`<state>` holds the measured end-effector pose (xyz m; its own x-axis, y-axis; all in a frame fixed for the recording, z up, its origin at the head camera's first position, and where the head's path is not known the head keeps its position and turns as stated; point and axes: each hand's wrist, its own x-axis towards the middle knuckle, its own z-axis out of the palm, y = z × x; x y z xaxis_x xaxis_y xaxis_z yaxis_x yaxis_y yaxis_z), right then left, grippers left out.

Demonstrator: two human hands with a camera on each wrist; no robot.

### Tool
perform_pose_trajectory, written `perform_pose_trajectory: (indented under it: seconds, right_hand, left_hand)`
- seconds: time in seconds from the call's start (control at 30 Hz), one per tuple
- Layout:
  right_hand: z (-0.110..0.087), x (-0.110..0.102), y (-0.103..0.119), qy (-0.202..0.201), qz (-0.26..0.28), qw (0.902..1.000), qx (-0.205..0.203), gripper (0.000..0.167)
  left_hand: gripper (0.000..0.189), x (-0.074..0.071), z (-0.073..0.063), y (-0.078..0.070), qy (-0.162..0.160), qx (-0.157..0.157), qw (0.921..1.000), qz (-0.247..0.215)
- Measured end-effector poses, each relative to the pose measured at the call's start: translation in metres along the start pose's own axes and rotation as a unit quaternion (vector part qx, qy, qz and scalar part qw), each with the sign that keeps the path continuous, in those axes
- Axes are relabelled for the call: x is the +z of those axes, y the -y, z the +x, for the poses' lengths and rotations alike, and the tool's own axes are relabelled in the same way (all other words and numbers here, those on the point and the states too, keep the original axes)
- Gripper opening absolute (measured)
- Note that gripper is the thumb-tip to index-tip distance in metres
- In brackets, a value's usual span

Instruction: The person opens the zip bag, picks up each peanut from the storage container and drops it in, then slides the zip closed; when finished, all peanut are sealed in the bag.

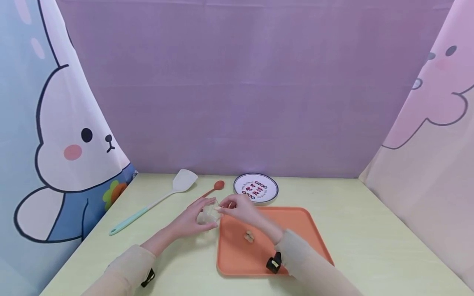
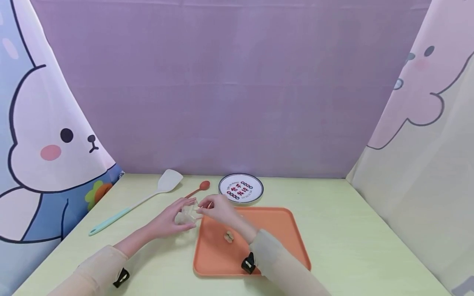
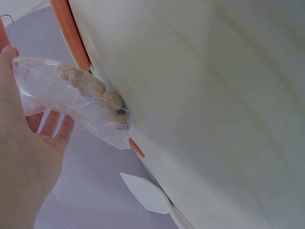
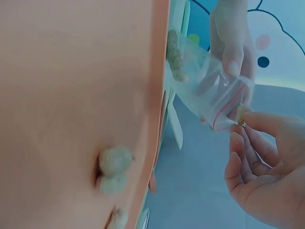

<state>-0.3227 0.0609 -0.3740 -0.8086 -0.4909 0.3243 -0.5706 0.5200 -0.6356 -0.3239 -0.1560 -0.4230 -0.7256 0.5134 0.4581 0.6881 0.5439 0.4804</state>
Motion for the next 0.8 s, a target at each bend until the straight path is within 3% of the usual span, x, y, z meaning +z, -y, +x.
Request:
perform_pose_trajectory:
  seconds: [0.5,0.8]
  right_hand:
    - [0.003,0.008,-0.003,-0.005,-0.005,0.9997,-0.025,0.013]
    - [-0.002,-0.008,-0.011,-0.004,0.0,0.9999,-0.015,0.014]
  left_hand:
    - [0.074,-0.001,0.001,-0.002,0.006,-0.009,0.9999,-0.001]
    - [0.074,0.0,0.001,-0.001,0.006,-0.008,0.9999,-0.008]
